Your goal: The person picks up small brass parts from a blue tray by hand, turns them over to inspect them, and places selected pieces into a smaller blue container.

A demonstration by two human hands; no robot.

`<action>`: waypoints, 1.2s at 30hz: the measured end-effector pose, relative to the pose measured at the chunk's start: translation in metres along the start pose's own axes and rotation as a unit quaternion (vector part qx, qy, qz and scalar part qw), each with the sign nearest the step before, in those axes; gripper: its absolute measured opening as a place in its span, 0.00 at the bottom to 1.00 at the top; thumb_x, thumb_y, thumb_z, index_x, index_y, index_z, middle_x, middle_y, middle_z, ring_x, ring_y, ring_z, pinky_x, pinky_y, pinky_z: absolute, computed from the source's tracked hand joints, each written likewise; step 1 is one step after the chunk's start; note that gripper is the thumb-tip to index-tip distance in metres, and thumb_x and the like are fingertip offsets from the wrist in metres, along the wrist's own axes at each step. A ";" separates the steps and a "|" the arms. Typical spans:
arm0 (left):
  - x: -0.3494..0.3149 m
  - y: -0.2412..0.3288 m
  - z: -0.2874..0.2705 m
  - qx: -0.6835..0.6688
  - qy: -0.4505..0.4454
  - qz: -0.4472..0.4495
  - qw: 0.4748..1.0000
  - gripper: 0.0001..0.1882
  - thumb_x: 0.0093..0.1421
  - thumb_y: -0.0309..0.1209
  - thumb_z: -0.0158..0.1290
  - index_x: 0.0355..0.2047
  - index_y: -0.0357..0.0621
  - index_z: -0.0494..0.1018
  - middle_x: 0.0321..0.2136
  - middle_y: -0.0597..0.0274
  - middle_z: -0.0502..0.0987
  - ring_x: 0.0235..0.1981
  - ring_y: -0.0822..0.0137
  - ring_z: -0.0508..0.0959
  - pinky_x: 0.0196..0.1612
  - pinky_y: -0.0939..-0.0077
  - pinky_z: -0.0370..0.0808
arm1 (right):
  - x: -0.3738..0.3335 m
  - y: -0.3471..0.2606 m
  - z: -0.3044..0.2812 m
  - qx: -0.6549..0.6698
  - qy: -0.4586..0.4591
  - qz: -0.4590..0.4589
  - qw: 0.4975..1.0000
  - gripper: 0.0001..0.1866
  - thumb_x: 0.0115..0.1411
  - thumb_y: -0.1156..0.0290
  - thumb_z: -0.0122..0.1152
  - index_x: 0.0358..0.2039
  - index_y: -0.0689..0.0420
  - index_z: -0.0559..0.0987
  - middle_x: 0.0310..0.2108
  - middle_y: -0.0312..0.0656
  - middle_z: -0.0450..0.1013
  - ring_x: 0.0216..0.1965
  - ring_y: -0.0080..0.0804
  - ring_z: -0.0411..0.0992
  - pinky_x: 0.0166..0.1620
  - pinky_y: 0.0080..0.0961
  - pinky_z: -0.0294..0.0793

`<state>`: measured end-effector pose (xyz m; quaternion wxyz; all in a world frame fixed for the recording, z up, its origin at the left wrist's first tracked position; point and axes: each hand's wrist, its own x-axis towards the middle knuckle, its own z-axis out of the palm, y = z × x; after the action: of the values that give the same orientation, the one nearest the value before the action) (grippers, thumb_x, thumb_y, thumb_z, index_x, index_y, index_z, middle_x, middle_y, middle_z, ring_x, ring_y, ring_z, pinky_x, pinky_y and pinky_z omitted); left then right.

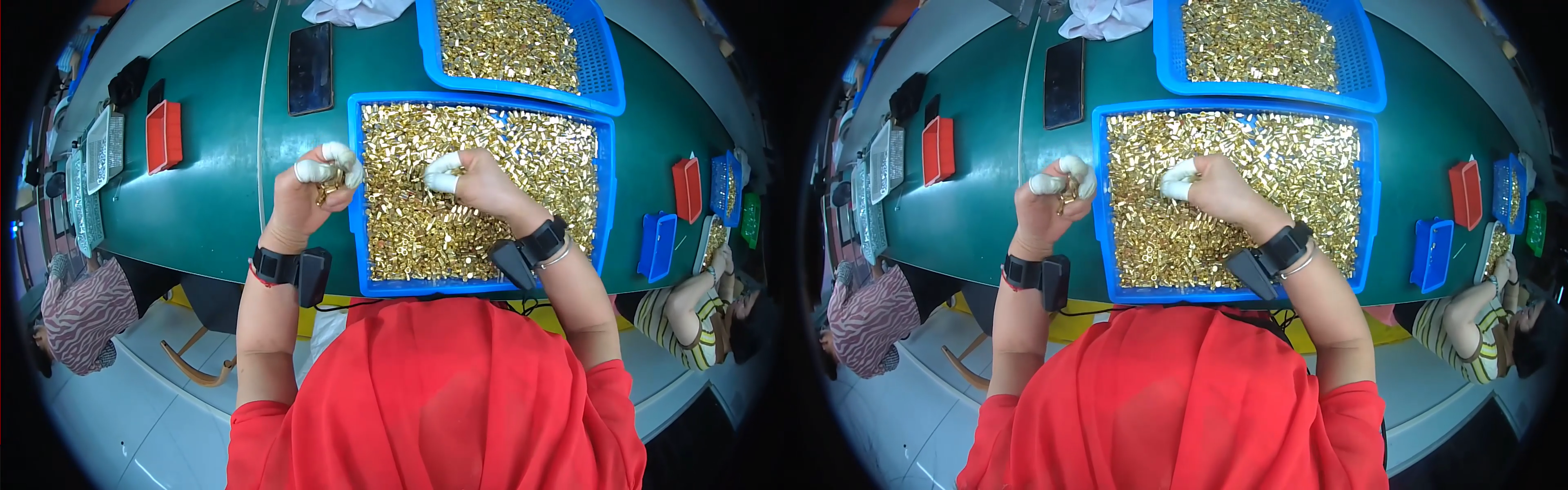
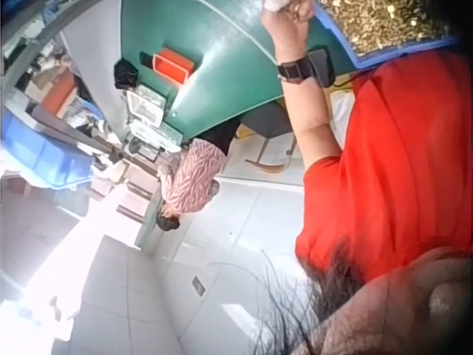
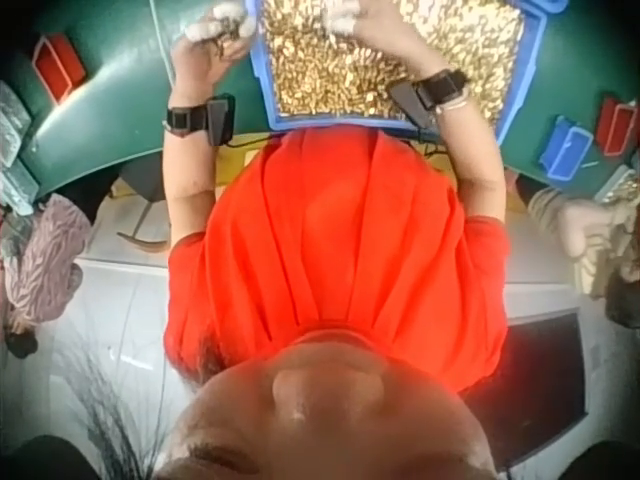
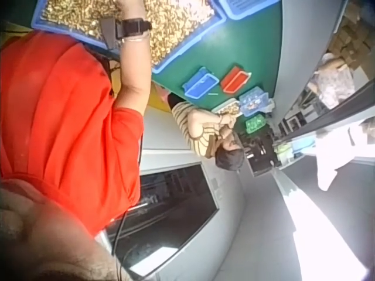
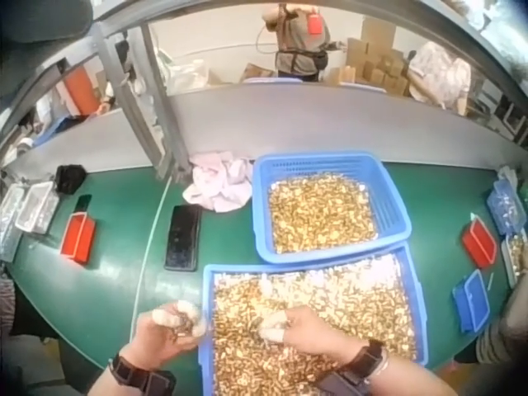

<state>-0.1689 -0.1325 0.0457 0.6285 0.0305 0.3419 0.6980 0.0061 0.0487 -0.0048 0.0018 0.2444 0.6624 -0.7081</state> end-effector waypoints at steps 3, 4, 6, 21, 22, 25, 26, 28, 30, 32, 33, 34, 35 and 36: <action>-0.005 -0.013 -0.002 0.061 0.053 0.002 0.997 0.06 0.54 0.26 0.51 0.33 0.39 0.73 0.15 0.72 0.65 0.12 0.81 0.56 0.15 0.86 0.51 | -0.001 -0.010 0.006 -0.143 -0.010 -0.019 0.989 0.08 0.49 0.70 0.64 0.30 0.58 0.82 0.24 0.49 0.75 0.24 0.33 0.75 0.30 0.27 0.73; -0.005 -0.016 -0.001 0.092 0.079 0.003 0.993 0.06 0.56 0.25 0.49 0.33 0.38 0.73 0.15 0.72 0.64 0.12 0.82 0.55 0.15 0.87 0.50 | -0.001 -0.014 0.010 -0.214 -0.016 -0.029 0.976 0.07 0.50 0.71 0.64 0.30 0.58 0.82 0.24 0.48 0.76 0.24 0.32 0.75 0.30 0.27 0.73; 0.000 -0.020 0.013 0.145 0.093 0.002 0.985 0.05 0.57 0.26 0.50 0.32 0.38 0.73 0.14 0.73 0.64 0.12 0.83 0.55 0.15 0.87 0.50 | 0.000 -0.008 0.024 -0.306 -0.001 -0.066 0.950 0.07 0.51 0.70 0.63 0.31 0.58 0.81 0.23 0.47 0.75 0.24 0.30 0.74 0.29 0.27 0.72; -0.016 -0.035 0.014 0.261 0.145 -0.038 0.954 0.06 0.57 0.31 0.56 0.32 0.42 0.76 0.16 0.77 0.68 0.14 0.85 0.59 0.15 0.86 0.52 | -0.016 -0.017 -0.016 0.244 -0.070 0.175 0.951 0.10 0.53 0.67 0.62 0.29 0.62 0.80 0.21 0.31 0.74 0.23 0.23 0.71 0.25 0.30 0.71; -0.014 -0.037 0.017 0.266 0.146 -0.037 0.952 0.06 0.57 0.31 0.56 0.31 0.42 0.76 0.16 0.77 0.68 0.14 0.85 0.59 0.15 0.86 0.52 | -0.010 -0.011 0.001 0.045 -0.023 0.084 0.995 0.09 0.53 0.68 0.61 0.27 0.62 0.80 0.21 0.35 0.74 0.23 0.27 0.72 0.26 0.31 0.71; -0.013 -0.041 0.024 0.276 0.149 -0.036 0.949 0.06 0.57 0.31 0.56 0.31 0.42 0.76 0.16 0.77 0.68 0.14 0.86 0.60 0.15 0.87 0.52 | 0.000 -0.013 0.029 -0.278 0.009 -0.032 0.960 0.08 0.51 0.70 0.60 0.25 0.62 0.80 0.21 0.41 0.75 0.24 0.35 0.74 0.27 0.33 0.72; -0.014 -0.041 0.026 0.291 0.151 -0.032 0.944 0.06 0.57 0.31 0.56 0.31 0.42 0.76 0.16 0.77 0.67 0.14 0.86 0.59 0.15 0.87 0.52 | 0.001 -0.017 0.035 -0.396 -0.009 -0.052 0.917 0.07 0.50 0.71 0.60 0.25 0.62 0.79 0.21 0.44 0.75 0.24 0.40 0.74 0.28 0.35 0.72; -0.016 -0.042 0.027 0.321 0.156 -0.023 0.934 0.06 0.57 0.31 0.56 0.31 0.42 0.76 0.15 0.77 0.67 0.14 0.86 0.59 0.15 0.87 0.52 | 0.004 -0.020 0.040 -0.509 -0.026 -0.070 0.857 0.06 0.49 0.72 0.59 0.24 0.61 0.79 0.22 0.47 0.75 0.25 0.44 0.74 0.29 0.36 0.73; -0.020 -0.041 0.023 0.317 0.155 -0.026 0.935 0.06 0.57 0.31 0.56 0.31 0.42 0.76 0.15 0.77 0.67 0.14 0.86 0.59 0.15 0.87 0.52 | 0.008 -0.022 0.042 -0.560 -0.033 -0.118 0.819 0.05 0.47 0.73 0.59 0.23 0.60 0.79 0.24 0.50 0.74 0.27 0.50 0.73 0.30 0.39 0.73; -0.024 -0.040 0.018 0.311 0.154 -0.031 0.937 0.06 0.57 0.30 0.56 0.32 0.42 0.76 0.16 0.77 0.67 0.14 0.86 0.59 0.15 0.87 0.52 | 0.009 -0.023 0.043 -0.586 -0.037 -0.143 0.797 0.04 0.46 0.74 0.58 0.23 0.59 0.79 0.25 0.52 0.74 0.27 0.54 0.73 0.31 0.40 0.73; -0.026 -0.040 0.016 0.310 0.152 -0.030 0.938 0.06 0.57 0.30 0.56 0.32 0.42 0.76 0.16 0.77 0.67 0.14 0.86 0.59 0.15 0.87 0.52 | 0.008 -0.022 0.042 -0.570 -0.046 -0.135 0.810 0.04 0.46 0.74 0.59 0.24 0.58 0.79 0.25 0.51 0.75 0.27 0.51 0.73 0.31 0.39 0.73; -0.027 -0.041 0.015 0.304 0.150 -0.032 0.940 0.06 0.57 0.31 0.56 0.32 0.42 0.76 0.16 0.77 0.67 0.14 0.86 0.59 0.15 0.87 0.52 | 0.006 -0.021 0.039 -0.553 -0.056 -0.126 0.822 0.05 0.47 0.74 0.60 0.26 0.58 0.80 0.25 0.50 0.75 0.27 0.49 0.74 0.31 0.37 0.73; -0.030 -0.041 0.013 0.298 0.150 -0.034 0.942 0.06 0.57 0.31 0.55 0.32 0.42 0.76 0.16 0.77 0.67 0.14 0.86 0.59 0.15 0.87 0.52 | 0.005 -0.022 0.037 -0.536 -0.066 -0.119 0.833 0.05 0.47 0.74 0.61 0.27 0.57 0.80 0.25 0.49 0.75 0.27 0.46 0.74 0.31 0.36 0.73; -0.032 -0.040 0.012 0.292 0.149 -0.036 0.944 0.07 0.58 0.32 0.55 0.32 0.42 0.76 0.16 0.76 0.68 0.14 0.86 0.59 0.15 0.87 0.52 | -0.002 -0.023 0.034 -0.538 -0.067 -0.119 0.832 0.05 0.47 0.74 0.61 0.27 0.57 0.80 0.25 0.49 0.75 0.27 0.46 0.74 0.31 0.36 0.73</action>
<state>-0.1220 -0.1566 0.0469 0.5590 0.0959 0.6211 0.5408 -0.0114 0.0193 0.0171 0.0929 0.0761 0.9610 -0.2491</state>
